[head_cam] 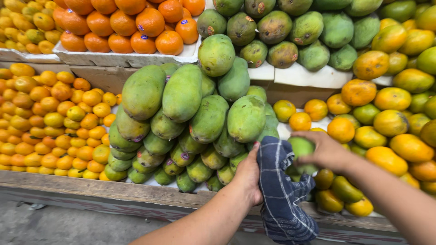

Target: The person wipes several mangoes and oranges with a cloth at a fruit stall. They pick up each fruit, rub it with the cloth, and place it back on the display. The person also briefly handles a grape and adjusts the cloth during the task.

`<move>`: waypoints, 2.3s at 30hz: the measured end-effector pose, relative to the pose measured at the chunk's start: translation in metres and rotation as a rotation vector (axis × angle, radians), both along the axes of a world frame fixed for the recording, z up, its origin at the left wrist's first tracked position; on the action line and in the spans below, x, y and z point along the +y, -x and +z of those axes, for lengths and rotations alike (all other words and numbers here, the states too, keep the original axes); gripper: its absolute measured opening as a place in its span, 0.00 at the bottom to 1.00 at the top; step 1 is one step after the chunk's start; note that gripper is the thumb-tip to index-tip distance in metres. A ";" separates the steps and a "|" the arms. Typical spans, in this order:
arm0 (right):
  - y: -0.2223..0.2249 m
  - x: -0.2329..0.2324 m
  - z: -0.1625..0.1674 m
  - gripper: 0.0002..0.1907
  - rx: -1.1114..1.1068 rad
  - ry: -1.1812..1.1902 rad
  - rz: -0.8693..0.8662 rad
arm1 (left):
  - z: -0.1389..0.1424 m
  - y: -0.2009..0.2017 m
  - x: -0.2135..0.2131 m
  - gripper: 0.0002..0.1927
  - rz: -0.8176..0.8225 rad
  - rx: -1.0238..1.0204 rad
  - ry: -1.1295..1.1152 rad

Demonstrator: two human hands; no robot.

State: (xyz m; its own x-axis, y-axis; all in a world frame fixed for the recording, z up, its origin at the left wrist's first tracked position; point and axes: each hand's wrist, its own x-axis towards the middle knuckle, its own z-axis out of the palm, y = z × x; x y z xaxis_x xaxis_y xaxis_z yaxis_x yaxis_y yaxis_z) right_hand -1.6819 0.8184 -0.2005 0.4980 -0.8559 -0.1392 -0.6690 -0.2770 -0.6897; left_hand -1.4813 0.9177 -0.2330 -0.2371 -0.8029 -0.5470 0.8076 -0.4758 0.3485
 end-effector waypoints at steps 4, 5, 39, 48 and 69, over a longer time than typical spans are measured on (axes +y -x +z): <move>-0.024 0.026 -0.047 0.51 0.141 0.274 -0.099 | -0.007 -0.007 -0.003 0.28 -0.055 0.018 -0.026; -0.033 0.030 -0.052 0.51 0.095 0.306 -0.114 | -0.009 -0.008 -0.004 0.29 -0.082 0.015 0.000; -0.127 -0.016 0.043 0.48 -0.030 0.475 -0.042 | 0.054 -0.075 0.020 0.27 -0.061 -0.361 0.100; -0.142 -0.015 0.097 0.49 -0.150 0.334 0.022 | 0.038 -0.108 0.051 0.37 0.003 0.010 0.073; -0.173 -0.004 0.202 0.38 -1.051 -0.440 0.317 | 0.162 -0.144 0.093 0.19 0.584 -0.663 1.003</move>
State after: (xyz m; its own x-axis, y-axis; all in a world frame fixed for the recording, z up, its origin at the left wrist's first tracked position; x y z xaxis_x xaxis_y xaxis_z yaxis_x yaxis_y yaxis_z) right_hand -1.5086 0.8145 0.0010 0.7257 -0.6540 0.2136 0.3395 0.0704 -0.9380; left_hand -1.3373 1.0111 -0.0706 0.3554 -0.8149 0.4579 0.3472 0.5699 0.7447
